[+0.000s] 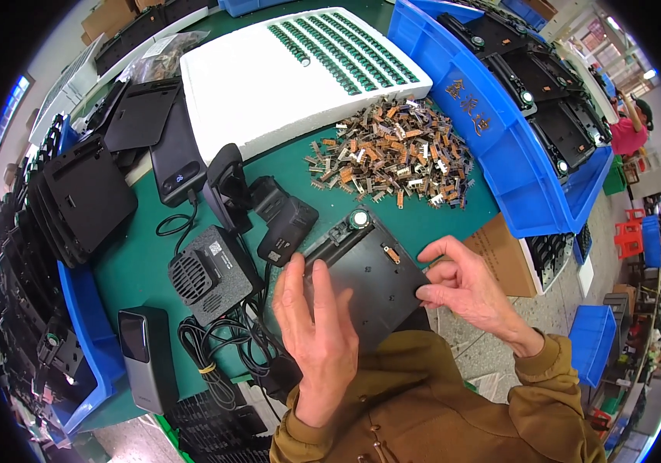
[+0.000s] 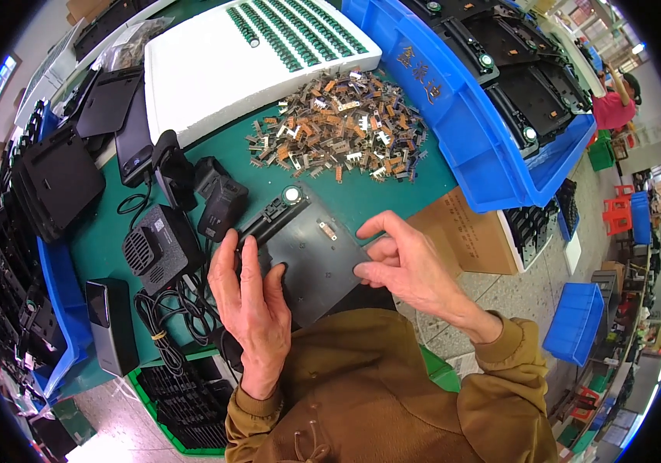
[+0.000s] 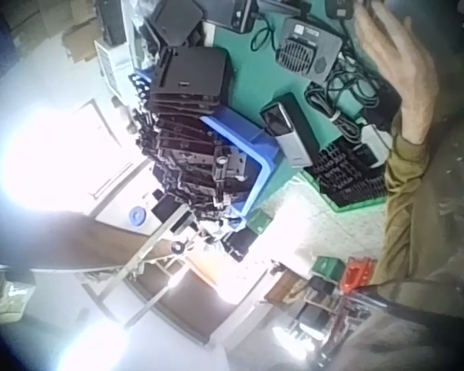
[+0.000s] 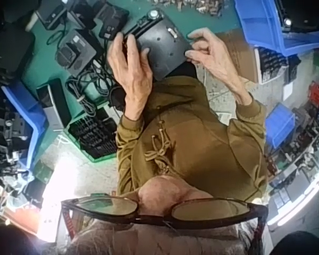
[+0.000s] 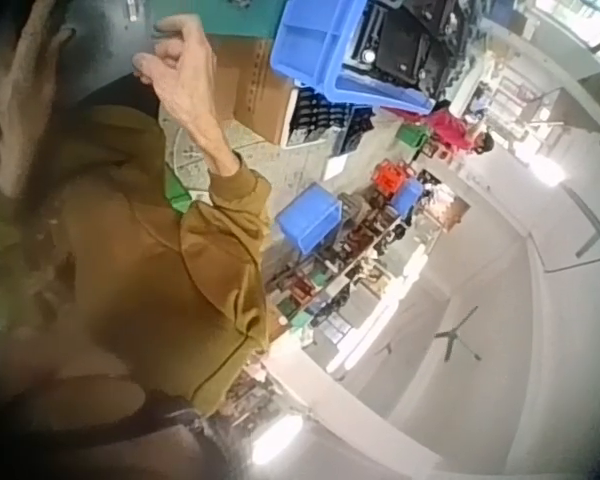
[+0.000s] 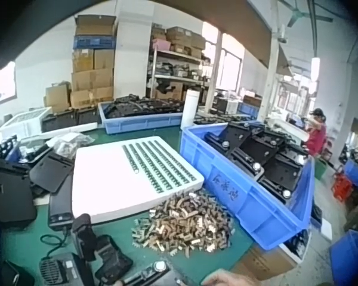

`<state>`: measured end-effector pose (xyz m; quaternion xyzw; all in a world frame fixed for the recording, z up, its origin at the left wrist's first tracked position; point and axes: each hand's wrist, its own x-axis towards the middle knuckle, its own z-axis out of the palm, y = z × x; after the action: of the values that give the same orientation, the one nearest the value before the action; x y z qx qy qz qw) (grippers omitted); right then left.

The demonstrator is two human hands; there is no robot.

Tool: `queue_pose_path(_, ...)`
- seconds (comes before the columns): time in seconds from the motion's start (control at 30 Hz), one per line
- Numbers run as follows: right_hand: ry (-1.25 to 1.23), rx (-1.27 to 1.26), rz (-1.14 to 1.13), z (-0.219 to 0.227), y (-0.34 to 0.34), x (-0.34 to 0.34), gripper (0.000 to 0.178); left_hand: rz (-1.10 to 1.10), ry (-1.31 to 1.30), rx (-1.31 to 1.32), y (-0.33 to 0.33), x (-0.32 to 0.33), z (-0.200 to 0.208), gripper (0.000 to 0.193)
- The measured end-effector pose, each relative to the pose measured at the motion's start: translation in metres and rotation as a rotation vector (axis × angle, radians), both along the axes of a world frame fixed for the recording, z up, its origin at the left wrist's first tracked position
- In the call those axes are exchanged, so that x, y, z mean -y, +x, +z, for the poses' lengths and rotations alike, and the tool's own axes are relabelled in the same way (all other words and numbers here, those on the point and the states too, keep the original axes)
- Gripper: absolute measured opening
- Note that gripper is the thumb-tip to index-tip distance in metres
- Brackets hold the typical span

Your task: The person picks up a black plastic housing from a blue bin, places it on the table, and inserts a small green component and a metal contact into it by hand. After finishing, the person places the housing back into the blue bin and repeats the process with another housing.

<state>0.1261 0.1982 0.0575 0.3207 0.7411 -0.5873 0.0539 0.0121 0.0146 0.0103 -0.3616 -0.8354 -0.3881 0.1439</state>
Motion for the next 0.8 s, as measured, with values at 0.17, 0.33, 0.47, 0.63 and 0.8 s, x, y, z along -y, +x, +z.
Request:
queue_pose_path(0.17, -0.406, -0.143, -0.18, -0.013, 0.007, -0.003, 0.036, -0.006, 0.003, -0.009, -0.002, 0.002, -0.002, 0.048)
queue_pose_path(0.33, -0.46, -0.228, -0.225, -0.003, 0.022, -0.01, 0.035, -0.075, 0.063, 0.07, -0.001, -0.001, 0.008, 0.055)
queue_pose_path(0.47, -0.415, -0.267, -0.24, 0.014, 0.045, -0.021, 0.035, -0.027, 0.081, 0.106, 0.008, -0.004, 0.006, 0.061)
queue_pose_path(0.63, -0.299, -0.428, -0.299, 0.062, 0.073, -0.048, 0.033, -0.011, 0.04, 0.086, 0.009, 0.009, 0.001, 0.061)
queue_pose_path(0.8, -0.074, -0.618, -0.489, 0.103, 0.115, -0.1, 0.036, -0.018, -0.007, 0.066, 0.012, 0.008, 0.004, 0.061)
